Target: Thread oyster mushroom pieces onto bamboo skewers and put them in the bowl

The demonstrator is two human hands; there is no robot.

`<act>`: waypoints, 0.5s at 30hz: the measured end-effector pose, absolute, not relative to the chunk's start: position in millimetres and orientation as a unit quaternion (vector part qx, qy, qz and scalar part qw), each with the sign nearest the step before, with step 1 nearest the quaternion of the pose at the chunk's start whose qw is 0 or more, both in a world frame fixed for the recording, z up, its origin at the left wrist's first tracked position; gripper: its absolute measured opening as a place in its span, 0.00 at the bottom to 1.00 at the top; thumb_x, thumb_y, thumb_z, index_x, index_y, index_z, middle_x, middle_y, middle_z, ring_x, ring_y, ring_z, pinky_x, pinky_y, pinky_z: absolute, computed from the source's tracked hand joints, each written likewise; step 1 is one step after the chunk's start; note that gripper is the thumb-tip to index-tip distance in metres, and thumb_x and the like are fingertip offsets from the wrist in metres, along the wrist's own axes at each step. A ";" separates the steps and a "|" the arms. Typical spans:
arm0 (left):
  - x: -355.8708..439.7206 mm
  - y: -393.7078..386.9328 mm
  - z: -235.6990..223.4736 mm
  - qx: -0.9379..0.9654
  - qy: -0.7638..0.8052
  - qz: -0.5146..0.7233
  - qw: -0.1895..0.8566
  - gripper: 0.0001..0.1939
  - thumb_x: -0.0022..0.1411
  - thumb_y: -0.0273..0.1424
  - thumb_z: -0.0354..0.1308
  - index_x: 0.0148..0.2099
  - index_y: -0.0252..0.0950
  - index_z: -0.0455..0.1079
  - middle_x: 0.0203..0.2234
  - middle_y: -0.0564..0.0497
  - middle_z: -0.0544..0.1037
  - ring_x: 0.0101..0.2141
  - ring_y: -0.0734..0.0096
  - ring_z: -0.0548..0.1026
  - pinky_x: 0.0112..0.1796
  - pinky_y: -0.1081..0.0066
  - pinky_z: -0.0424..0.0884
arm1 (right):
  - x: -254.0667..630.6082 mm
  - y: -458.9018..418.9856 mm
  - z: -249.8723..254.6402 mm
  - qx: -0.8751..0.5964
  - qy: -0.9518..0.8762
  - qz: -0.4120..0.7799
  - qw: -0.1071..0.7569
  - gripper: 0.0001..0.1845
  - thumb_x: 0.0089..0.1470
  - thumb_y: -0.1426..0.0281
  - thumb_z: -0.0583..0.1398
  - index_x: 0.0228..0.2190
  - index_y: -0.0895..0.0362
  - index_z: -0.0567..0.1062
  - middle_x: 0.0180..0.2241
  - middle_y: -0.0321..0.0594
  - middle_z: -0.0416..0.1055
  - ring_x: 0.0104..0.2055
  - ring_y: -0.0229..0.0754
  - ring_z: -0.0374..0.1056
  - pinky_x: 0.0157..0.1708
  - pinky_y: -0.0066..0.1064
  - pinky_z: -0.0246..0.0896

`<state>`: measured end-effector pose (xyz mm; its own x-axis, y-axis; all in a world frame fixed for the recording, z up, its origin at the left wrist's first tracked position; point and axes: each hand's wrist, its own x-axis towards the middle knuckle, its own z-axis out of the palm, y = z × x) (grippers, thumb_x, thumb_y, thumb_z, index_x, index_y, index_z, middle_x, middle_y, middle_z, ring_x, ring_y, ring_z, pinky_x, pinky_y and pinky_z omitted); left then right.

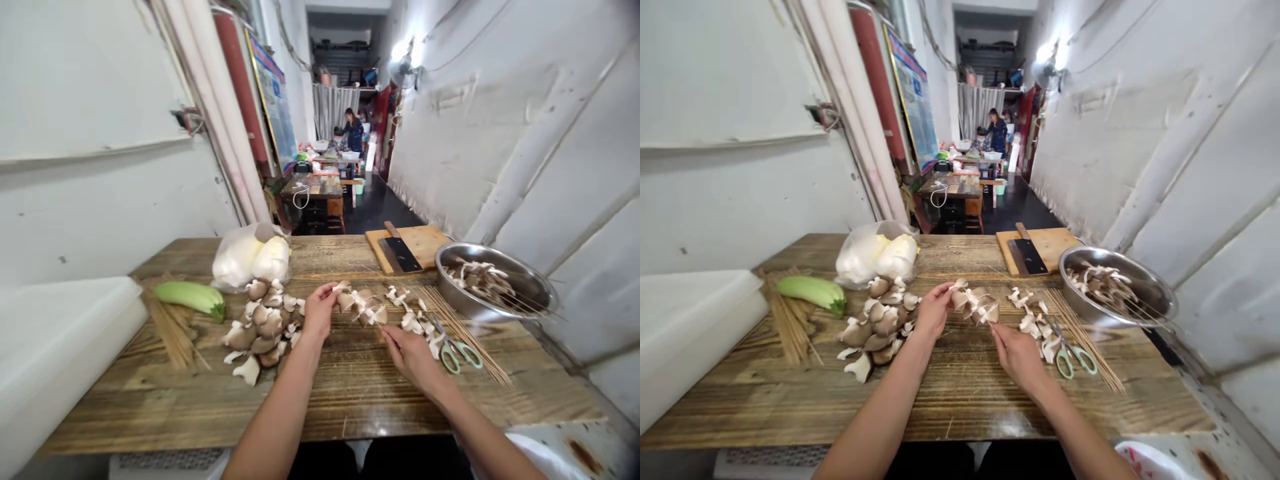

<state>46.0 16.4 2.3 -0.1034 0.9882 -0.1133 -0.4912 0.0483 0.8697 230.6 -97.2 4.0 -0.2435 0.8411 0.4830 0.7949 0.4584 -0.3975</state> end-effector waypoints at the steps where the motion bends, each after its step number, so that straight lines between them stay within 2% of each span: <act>1: 45.2 18.2 2.2 0.283 0.407 0.627 0.601 0.17 0.37 0.30 0.68 0.33 0.31 0.73 0.24 0.53 0.74 0.26 0.79 0.69 0.28 0.76 0.62 | 228.9 -90.2 4.2 -0.513 -0.793 0.026 0.326 0.15 0.60 0.70 0.48 0.33 0.57 0.74 0.25 0.41 0.75 0.24 0.38 0.70 0.26 0.25 0.62; 9: 32.2 25.7 4.5 0.171 0.371 0.645 0.646 0.14 0.38 0.22 0.67 0.32 0.32 0.71 0.22 0.53 0.74 0.24 0.80 0.70 0.30 0.76 0.64 | 226.4 -67.8 -21.4 -0.469 -0.808 0.011 0.356 0.12 0.59 0.72 0.50 0.37 0.58 0.73 0.33 0.44 0.77 0.27 0.38 0.73 0.28 0.25 0.66; 15: 32.5 23.0 5.0 0.217 0.386 0.614 0.653 0.14 0.40 0.28 0.68 0.32 0.31 0.74 0.23 0.51 0.76 0.24 0.80 0.70 0.29 0.77 0.64 | 232.5 -73.4 -24.3 -0.483 -0.810 -0.004 0.332 0.13 0.59 0.71 0.50 0.39 0.59 0.73 0.32 0.44 0.77 0.27 0.39 0.73 0.26 0.26 0.66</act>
<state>32.5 23.0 5.0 -0.0515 0.9701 -0.2370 -0.6351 0.1513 0.7575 232.5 -73.4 -24.3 -0.3133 0.7802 0.5414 0.7859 0.5330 -0.3134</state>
